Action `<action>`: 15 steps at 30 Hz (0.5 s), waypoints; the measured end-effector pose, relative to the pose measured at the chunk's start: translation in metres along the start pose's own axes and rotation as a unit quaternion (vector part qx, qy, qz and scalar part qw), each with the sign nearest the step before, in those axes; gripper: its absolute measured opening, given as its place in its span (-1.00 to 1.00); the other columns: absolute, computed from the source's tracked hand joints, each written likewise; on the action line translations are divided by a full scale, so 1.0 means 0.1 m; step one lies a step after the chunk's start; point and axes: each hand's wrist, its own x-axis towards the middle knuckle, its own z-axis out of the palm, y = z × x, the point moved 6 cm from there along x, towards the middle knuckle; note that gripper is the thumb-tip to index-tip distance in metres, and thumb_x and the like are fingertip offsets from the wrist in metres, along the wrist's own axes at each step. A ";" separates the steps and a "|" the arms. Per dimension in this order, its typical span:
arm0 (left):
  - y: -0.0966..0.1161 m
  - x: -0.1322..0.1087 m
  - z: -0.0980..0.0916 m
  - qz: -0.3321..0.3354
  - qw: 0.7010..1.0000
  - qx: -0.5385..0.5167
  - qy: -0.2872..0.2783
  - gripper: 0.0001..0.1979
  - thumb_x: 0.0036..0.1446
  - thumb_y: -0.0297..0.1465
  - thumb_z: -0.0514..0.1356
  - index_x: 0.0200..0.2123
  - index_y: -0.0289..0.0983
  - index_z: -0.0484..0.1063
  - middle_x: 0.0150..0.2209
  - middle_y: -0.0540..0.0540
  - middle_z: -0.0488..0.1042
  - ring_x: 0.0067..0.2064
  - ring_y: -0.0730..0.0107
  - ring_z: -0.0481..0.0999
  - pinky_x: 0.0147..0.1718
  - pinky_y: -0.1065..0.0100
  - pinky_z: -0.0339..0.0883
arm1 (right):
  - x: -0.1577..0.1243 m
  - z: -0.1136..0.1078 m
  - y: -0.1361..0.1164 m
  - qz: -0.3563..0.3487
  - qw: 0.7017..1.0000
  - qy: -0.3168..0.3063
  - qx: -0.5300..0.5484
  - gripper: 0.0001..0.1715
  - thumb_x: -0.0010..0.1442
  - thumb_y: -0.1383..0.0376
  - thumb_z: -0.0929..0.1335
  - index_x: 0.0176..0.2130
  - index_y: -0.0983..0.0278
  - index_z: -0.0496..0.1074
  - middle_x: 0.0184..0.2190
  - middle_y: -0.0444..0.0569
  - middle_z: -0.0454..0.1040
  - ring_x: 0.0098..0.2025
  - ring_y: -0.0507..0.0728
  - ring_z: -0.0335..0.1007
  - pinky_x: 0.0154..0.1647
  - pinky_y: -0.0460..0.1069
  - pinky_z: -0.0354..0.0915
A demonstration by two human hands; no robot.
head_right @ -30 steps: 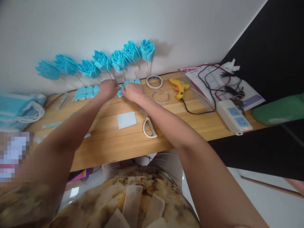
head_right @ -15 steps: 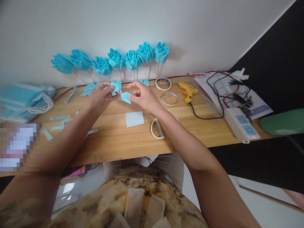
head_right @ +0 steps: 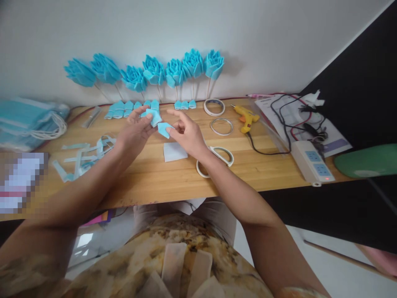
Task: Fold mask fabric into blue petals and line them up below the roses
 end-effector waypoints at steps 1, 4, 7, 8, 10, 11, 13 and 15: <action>-0.01 -0.01 0.00 0.003 1.000 0.000 0.000 -0.57 0.13 -0.23 0.42 -0.01 -0.16 0.37 -0.22 -0.02 0.60 -0.01 0.23 0.66 0.08 0.11 0.51 | 0.00 -0.01 -0.01 -0.003 1.000 0.006 -0.006 -0.40 0.23 0.27 0.40 0.25 0.19 0.38 -0.40 -0.20 0.55 -0.37 0.04 0.43 -0.23 -0.03 0.39; -0.04 -0.05 0.02 0.002 1.000 -0.016 -0.005 -0.56 0.11 -0.21 0.44 -0.02 -0.15 0.37 -0.20 -0.03 0.60 0.01 0.23 0.65 0.09 0.11 0.52 | -0.01 0.00 -0.02 -0.006 0.999 0.014 -0.041 -0.42 0.24 0.27 0.39 0.24 0.17 0.40 -0.36 -0.18 0.59 -0.34 0.05 0.46 -0.23 -0.03 0.38; -0.05 -0.09 0.05 -0.004 0.999 -0.035 -0.012 -0.58 0.12 -0.21 0.43 -0.05 -0.14 0.36 -0.17 -0.04 0.60 0.06 0.21 0.63 0.10 0.13 0.51 | -0.02 0.01 -0.02 -0.006 0.995 0.022 -0.092 -0.44 0.25 0.29 0.38 0.23 0.13 0.41 -0.31 -0.16 0.62 -0.32 0.06 0.48 -0.23 -0.02 0.38; -0.05 -0.10 0.06 -0.003 0.999 -0.039 -0.012 -0.59 0.12 -0.22 0.43 -0.06 -0.14 0.36 -0.17 -0.05 0.60 0.07 0.20 0.63 0.10 0.13 0.51 | -0.03 0.01 -0.03 -0.007 0.994 0.026 -0.108 -0.44 0.25 0.29 0.38 0.23 0.13 0.42 -0.30 -0.15 0.63 -0.33 0.06 0.48 -0.22 -0.02 0.38; -0.03 -0.11 0.07 0.002 0.999 -0.048 -0.009 -0.62 0.14 -0.26 0.42 -0.07 -0.15 0.36 -0.16 -0.04 0.60 0.07 0.21 0.63 0.11 0.15 0.51 | -0.03 0.01 -0.03 -0.010 0.991 0.033 -0.127 -0.44 0.24 0.31 0.39 0.23 0.12 0.43 -0.28 -0.15 0.64 -0.33 0.06 0.47 -0.22 -0.01 0.38; -0.02 -0.12 0.07 0.005 0.999 -0.052 -0.006 -0.65 0.15 -0.28 0.41 -0.08 -0.15 0.36 -0.15 -0.04 0.60 0.07 0.22 0.63 0.11 0.15 0.50 | -0.03 0.02 -0.03 -0.012 0.991 0.033 -0.129 -0.43 0.24 0.31 0.39 0.23 0.12 0.43 -0.28 -0.15 0.64 -0.34 0.06 0.47 -0.21 -0.01 0.38; -0.01 -0.12 0.07 0.004 0.999 -0.054 0.000 -0.70 0.20 -0.31 0.38 -0.08 -0.16 0.36 -0.15 -0.03 0.61 0.07 0.24 0.63 0.11 0.17 0.50 | -0.04 0.02 -0.03 -0.015 0.991 0.032 -0.127 -0.42 0.23 0.32 0.39 0.23 0.14 0.44 -0.28 -0.15 0.63 -0.34 0.05 0.47 -0.20 -0.02 0.38; -0.01 -0.12 0.07 -0.007 0.999 -0.048 0.004 -0.75 0.25 -0.32 0.34 -0.08 -0.16 0.36 -0.15 -0.03 0.62 0.08 0.25 0.63 0.11 0.19 0.50 | -0.04 0.04 -0.02 -0.016 0.992 0.029 -0.123 -0.43 0.23 0.32 0.39 0.22 0.15 0.45 -0.28 -0.16 0.62 -0.34 0.05 0.47 -0.19 -0.02 0.38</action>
